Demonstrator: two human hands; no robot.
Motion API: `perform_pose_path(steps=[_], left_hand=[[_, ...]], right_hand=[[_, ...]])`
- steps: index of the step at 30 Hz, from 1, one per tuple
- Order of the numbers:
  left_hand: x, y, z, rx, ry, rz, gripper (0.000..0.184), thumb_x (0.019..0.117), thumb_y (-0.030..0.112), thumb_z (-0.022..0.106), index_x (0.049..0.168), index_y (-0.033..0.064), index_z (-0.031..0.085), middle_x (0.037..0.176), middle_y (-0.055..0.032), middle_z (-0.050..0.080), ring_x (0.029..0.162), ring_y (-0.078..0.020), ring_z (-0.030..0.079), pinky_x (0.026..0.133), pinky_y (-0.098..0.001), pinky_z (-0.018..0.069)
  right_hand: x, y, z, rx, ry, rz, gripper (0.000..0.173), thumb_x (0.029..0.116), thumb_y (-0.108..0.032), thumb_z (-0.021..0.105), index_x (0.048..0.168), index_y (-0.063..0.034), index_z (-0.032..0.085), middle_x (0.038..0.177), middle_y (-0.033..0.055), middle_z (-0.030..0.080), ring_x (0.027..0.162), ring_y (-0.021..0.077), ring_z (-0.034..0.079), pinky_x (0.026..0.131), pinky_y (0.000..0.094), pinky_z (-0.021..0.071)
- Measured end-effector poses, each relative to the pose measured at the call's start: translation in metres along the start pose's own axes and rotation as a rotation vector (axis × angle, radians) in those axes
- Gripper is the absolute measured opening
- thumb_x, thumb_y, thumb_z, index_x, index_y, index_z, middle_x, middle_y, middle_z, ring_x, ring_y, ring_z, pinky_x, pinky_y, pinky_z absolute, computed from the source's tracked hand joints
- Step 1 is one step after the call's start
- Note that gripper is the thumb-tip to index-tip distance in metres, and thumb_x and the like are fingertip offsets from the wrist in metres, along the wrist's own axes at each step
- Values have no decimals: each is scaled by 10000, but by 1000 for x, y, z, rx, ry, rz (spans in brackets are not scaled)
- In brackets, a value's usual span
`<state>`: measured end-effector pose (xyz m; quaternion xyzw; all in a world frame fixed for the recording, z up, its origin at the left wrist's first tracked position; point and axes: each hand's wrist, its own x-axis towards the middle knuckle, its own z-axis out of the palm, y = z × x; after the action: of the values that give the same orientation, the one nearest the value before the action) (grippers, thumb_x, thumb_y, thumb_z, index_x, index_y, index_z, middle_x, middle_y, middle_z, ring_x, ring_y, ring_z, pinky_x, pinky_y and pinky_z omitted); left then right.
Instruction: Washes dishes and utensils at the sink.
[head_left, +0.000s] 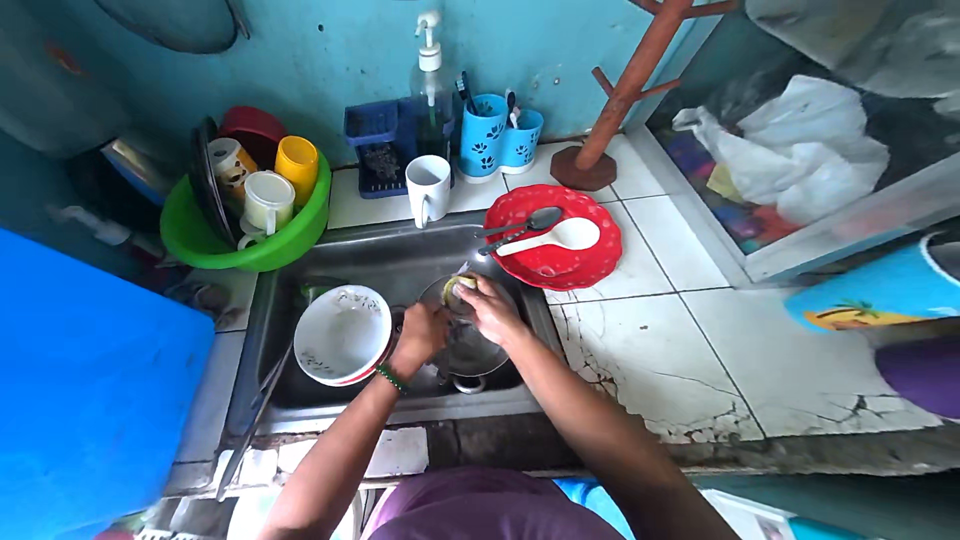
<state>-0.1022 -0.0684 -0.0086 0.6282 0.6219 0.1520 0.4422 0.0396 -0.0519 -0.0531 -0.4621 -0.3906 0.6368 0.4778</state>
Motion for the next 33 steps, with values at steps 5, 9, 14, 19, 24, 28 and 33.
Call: perform_pose_path(steps=[5, 9, 14, 19, 24, 28, 33], left_hand=[[-15, -3, 8, -254, -46, -36, 257, 1096, 162, 460, 1108, -38, 620, 722, -21, 509, 533, -87, 447, 522, -257, 425], [-27, -10, 2, -205, -26, -55, 261, 1095, 151, 444, 1132, -34, 623, 770, -39, 518, 581, -107, 467, 564, -282, 445], [-33, -15, -6, -290, -76, -99, 233, 1090, 129, 449, 1099, -39, 611, 703, 0, 477, 525, -70, 416, 514, -233, 389], [-24, -10, -9, -506, -102, -57, 248, 1104, 117, 400, 1168, -33, 587, 659, 35, 463, 461, -31, 396, 437, -179, 368], [-30, -18, -9, -331, -76, -70, 266, 1101, 135, 421, 1161, -35, 617, 711, 2, 495, 507, -59, 417, 487, -221, 388], [-29, -25, -15, -379, -27, -111, 267, 1106, 132, 411, 1177, -37, 605, 687, 8, 482, 489, -60, 414, 472, -216, 387], [-24, -30, -9, -516, -41, -102, 231, 1103, 117, 411, 1154, -30, 582, 658, 29, 452, 465, -42, 389, 438, -188, 351]], right_hand=[[5, 12, 11, 157, -37, -166, 228, 1018, 78, 449, 1178, 56, 610, 1091, 141, 730, 883, 193, 731, 818, 355, 614], [17, 8, 7, 28, 16, -251, 240, 1012, 108, 451, 1190, 114, 611, 1015, 161, 729, 771, 179, 740, 754, 355, 643], [30, 6, 9, -82, 188, -344, 272, 1039, 56, 470, 1278, 114, 587, 1156, 230, 674, 845, 198, 735, 809, 365, 631], [17, 6, 20, -208, 71, -458, 250, 962, 54, 603, 1205, 96, 641, 1196, 199, 687, 971, 183, 713, 886, 364, 598], [18, -9, -3, -503, 116, -480, 229, 987, 29, 607, 1198, 97, 665, 1166, 231, 700, 968, 265, 713, 879, 415, 587], [22, -13, -28, -1059, -123, -95, 260, 1038, -57, 563, 1258, 65, 627, 1155, 308, 663, 1013, 434, 682, 905, 593, 538], [2, 1, -10, -1644, -478, 409, 474, 936, -15, 649, 1380, 110, 537, 1564, 338, 337, 1471, 507, 299, 1171, 644, 292]])
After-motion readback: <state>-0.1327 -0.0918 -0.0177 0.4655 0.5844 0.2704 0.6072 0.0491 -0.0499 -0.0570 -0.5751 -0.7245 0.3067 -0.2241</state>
